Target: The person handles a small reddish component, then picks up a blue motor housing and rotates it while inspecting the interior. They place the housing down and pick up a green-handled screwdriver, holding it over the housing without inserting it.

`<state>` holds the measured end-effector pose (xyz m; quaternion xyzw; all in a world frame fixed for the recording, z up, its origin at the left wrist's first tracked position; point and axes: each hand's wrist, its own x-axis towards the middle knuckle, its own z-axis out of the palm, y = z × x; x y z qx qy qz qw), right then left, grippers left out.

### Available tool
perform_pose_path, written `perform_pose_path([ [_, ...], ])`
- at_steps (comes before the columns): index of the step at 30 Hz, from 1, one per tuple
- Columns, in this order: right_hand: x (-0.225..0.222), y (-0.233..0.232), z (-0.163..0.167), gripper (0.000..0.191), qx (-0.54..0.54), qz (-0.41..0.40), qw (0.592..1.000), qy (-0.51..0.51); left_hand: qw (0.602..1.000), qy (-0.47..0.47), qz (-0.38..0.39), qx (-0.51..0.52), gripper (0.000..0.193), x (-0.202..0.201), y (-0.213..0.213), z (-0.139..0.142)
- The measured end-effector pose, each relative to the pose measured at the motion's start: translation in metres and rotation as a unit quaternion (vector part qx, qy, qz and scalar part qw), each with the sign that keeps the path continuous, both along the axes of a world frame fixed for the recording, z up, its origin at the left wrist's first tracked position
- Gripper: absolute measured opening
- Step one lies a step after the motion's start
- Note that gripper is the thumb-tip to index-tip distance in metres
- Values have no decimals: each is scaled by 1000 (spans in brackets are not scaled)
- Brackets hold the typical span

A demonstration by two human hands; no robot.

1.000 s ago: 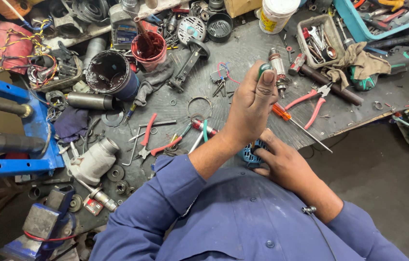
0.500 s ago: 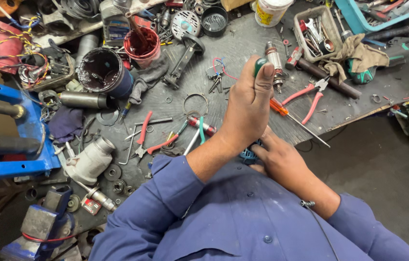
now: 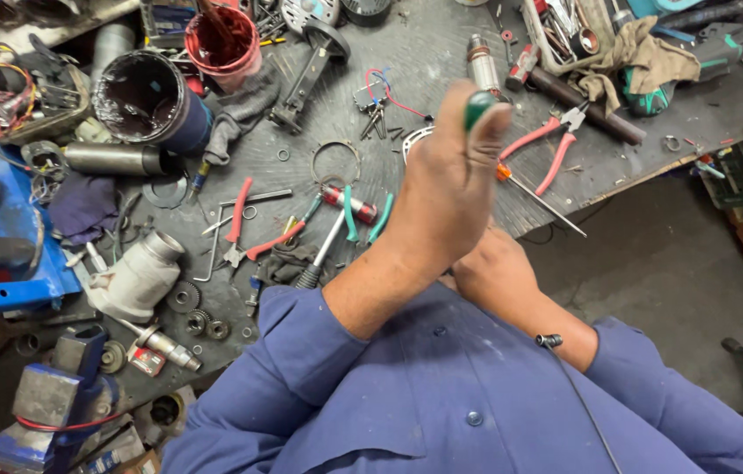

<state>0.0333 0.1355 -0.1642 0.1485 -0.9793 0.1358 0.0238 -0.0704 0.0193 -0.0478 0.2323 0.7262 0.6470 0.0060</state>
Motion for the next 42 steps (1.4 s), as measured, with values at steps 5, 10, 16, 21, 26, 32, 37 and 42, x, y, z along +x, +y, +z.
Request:
perform_pose_path([
  [5,-3,-1,-13,27,53,-3,999,-12,1000,21,-15,-4,41,5,13,0],
  [10,-9,5,6,42,44,61,997,23,999,-43,6,-19,41,0,10,0],
  [16,-23,-1,36,77,8,79,995,58,999,-31,42,-13,46,-10,6,2],
  [21,-23,-2,39,54,5,61,996,-69,997,-32,70,-3,49,-23,4,-10],
  [26,-29,2,38,52,-38,72,995,-51,989,-92,96,64,51,-56,-1,-31],
  [32,-45,5,44,53,-59,87,992,-63,956,-202,117,178,47,-85,-8,-38],
  [37,-55,8,43,54,-67,110,988,-80,937,-240,167,194,40,-94,-15,-42],
  [42,-57,10,33,53,-80,114,986,-87,953,-136,206,173,44,-106,-12,-62],
])
